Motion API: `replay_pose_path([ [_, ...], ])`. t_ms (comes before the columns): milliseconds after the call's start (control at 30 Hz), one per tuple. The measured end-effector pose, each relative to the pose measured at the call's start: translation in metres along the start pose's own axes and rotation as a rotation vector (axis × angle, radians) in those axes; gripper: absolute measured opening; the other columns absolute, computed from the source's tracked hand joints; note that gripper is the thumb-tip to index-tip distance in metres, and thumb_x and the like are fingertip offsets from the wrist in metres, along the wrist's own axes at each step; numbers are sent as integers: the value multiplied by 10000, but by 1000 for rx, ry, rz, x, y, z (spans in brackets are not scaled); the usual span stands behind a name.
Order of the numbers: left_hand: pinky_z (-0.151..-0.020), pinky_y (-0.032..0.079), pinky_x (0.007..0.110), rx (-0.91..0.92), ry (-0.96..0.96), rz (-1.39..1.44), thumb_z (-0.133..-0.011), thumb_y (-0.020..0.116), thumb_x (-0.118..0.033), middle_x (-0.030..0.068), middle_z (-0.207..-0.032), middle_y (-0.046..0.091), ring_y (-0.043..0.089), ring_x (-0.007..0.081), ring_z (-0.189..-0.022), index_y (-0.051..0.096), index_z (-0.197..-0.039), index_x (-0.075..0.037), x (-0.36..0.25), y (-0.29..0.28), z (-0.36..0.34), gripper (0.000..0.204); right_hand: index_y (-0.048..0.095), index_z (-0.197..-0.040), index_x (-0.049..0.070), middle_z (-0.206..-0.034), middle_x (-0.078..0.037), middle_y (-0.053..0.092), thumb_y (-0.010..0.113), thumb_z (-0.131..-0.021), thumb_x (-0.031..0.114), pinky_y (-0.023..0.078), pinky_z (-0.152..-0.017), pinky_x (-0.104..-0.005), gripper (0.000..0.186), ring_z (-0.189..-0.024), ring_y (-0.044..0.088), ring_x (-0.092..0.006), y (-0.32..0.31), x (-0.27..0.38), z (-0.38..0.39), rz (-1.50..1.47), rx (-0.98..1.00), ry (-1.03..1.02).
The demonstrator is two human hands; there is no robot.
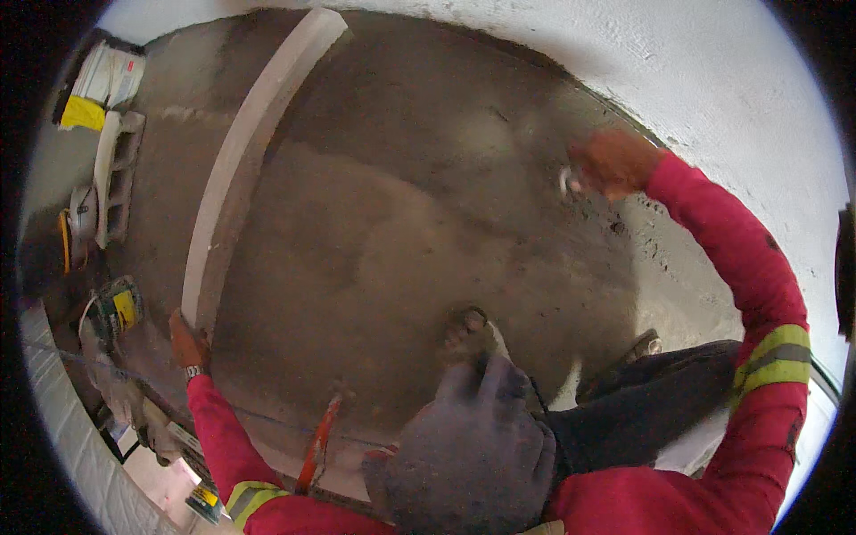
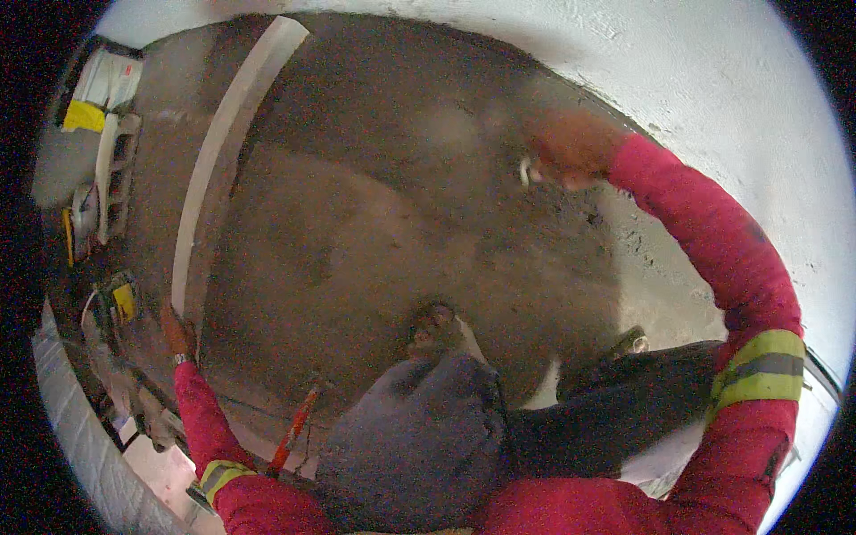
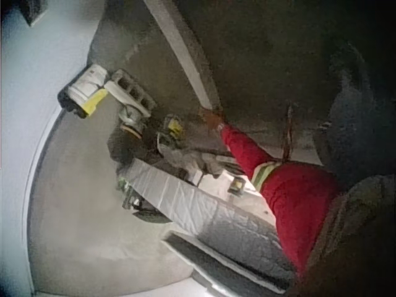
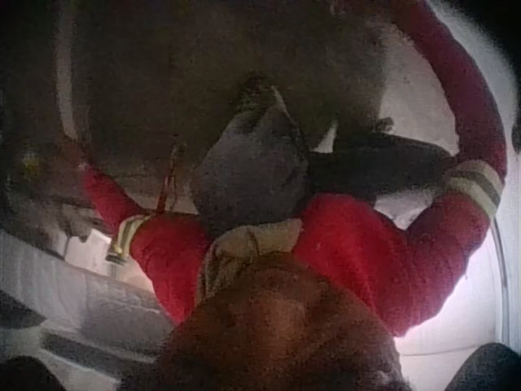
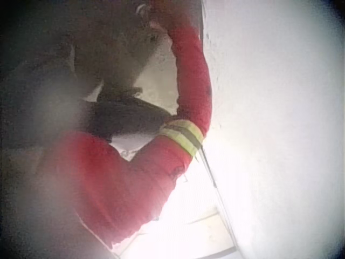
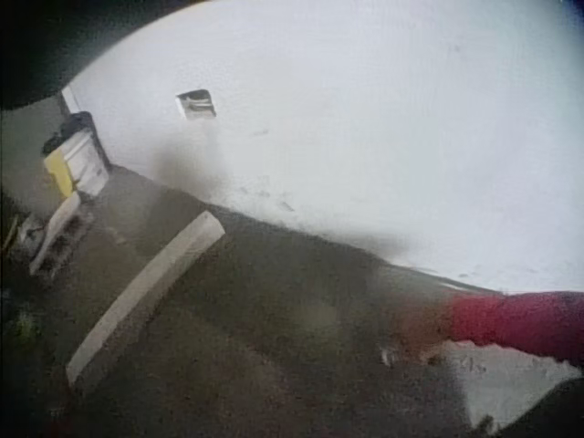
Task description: The person uses a trowel to spread and smooth wet concrete on a floor surface. They repeatedly use a long straight edge to level the concrete, moving it back and forth across the area to ensure a flat finish.
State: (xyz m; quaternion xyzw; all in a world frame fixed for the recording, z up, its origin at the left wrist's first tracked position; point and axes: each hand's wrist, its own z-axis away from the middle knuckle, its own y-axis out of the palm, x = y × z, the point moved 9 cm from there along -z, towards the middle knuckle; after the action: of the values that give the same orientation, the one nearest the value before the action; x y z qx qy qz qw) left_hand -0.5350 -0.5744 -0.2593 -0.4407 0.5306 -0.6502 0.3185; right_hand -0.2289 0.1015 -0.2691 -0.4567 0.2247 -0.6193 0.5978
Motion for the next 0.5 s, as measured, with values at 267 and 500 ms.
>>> replay_pose_path([
  [267,-970,363,428,124,-138,-102,-644,731,-124,204,-1285,451,436,370,-1175,389,-1299,-55,65,39,51,742,528,-934,26,-640,-180,582,592,-752,272,454,-592,-471,312,-663,597,-373,-29,12,-31,56,68,162],
  [500,-918,394,434,147,-181,-135,-615,761,-78,184,-1213,492,475,371,-1104,355,-1325,-99,78,52,88,818,506,-993,19,-672,-174,592,583,-794,324,447,-615,-479,372,-666,584,-391,28,44,-30,178,318,-81],
])
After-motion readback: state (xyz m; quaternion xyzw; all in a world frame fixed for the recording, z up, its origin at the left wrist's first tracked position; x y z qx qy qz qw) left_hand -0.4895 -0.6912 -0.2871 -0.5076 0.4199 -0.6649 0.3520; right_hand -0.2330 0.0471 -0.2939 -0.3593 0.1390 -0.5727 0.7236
